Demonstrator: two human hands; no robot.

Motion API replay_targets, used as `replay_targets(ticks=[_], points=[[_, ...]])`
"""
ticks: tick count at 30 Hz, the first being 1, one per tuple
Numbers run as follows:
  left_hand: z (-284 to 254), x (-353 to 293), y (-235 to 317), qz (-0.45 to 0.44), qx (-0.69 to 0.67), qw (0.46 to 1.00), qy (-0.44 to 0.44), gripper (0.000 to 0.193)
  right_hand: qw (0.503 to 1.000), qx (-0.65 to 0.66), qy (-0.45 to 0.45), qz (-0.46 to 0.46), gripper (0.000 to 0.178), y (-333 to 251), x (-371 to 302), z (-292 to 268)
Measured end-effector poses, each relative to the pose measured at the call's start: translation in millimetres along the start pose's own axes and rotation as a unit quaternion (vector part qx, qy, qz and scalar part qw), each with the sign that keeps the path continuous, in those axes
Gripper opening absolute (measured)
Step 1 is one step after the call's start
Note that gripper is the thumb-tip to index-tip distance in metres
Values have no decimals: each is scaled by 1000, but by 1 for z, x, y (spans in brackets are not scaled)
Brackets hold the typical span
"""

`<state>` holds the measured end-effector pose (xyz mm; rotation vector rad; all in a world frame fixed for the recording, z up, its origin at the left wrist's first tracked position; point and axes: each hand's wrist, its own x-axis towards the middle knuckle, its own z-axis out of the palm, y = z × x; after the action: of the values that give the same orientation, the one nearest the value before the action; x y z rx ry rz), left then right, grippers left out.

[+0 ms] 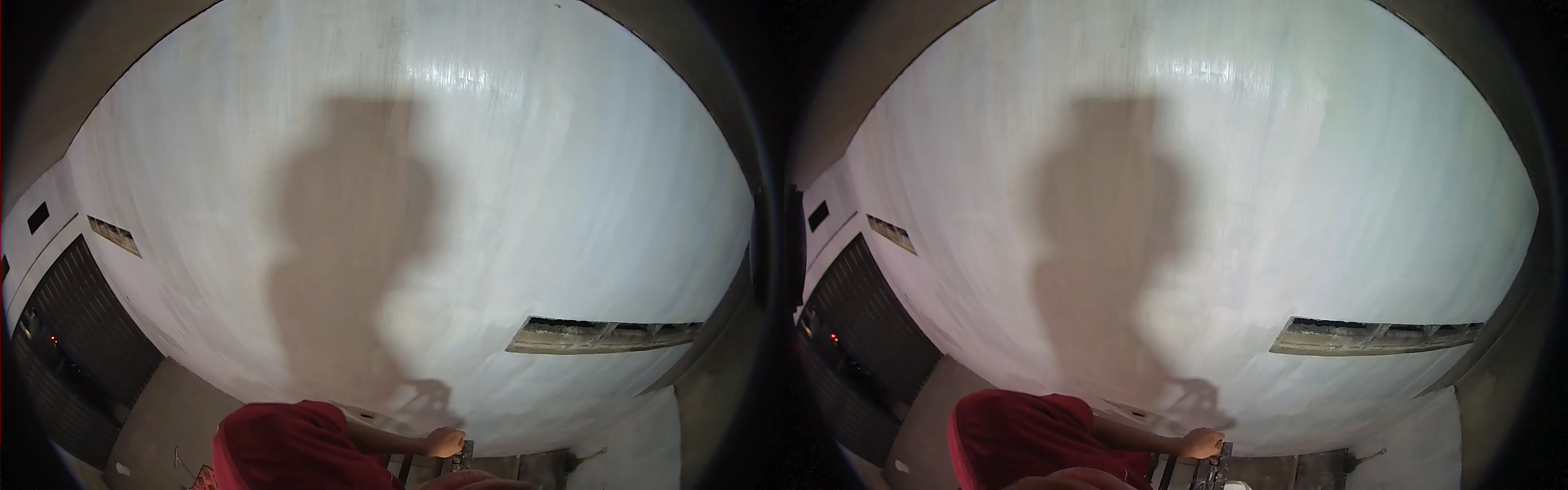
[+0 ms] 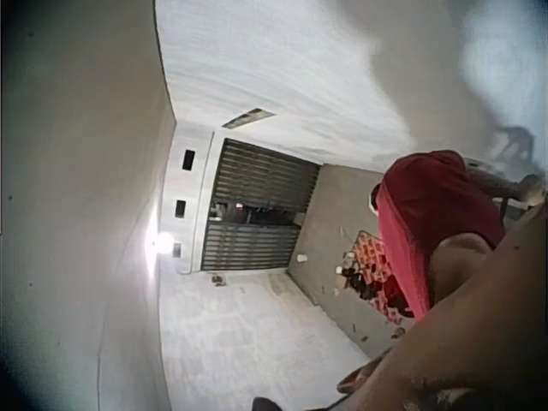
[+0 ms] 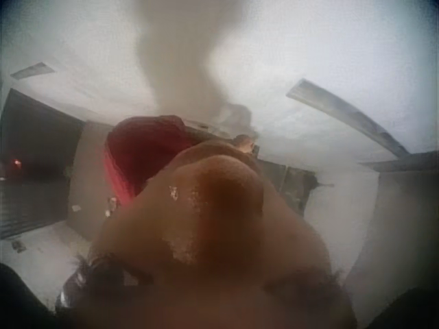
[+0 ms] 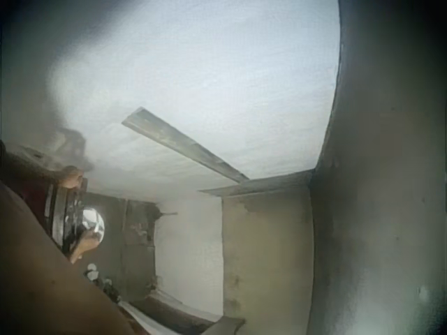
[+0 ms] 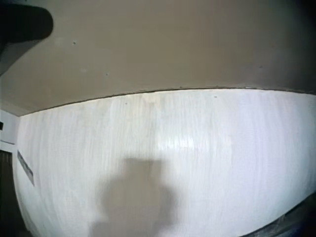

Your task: The recorder is painting a ceiling with white paint using a brush while standing on a ladder.

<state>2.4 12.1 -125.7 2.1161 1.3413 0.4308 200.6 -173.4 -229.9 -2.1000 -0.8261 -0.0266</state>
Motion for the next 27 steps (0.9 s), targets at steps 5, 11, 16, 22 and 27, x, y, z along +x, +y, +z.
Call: replay_targets(ticks=[5,11,16,22,27], points=[[15,-8,2,-22,-29,996,78,27,995,13,-26,-97,42,12,45,-13],[42,0,-32,99,49,985,134,24,960,49,-249,-119,35,-133,124,-57],[-77,-11,48,192,-135,926,294,62,947,128,-291,-48,31,-248,151,-116],[-190,1,142,362,-103,877,299,78,887,221,-389,-113,33,-352,165,-173],[-237,-1,135,373,-141,865,303,29,815,217,-510,-171,32,-396,168,-180]])
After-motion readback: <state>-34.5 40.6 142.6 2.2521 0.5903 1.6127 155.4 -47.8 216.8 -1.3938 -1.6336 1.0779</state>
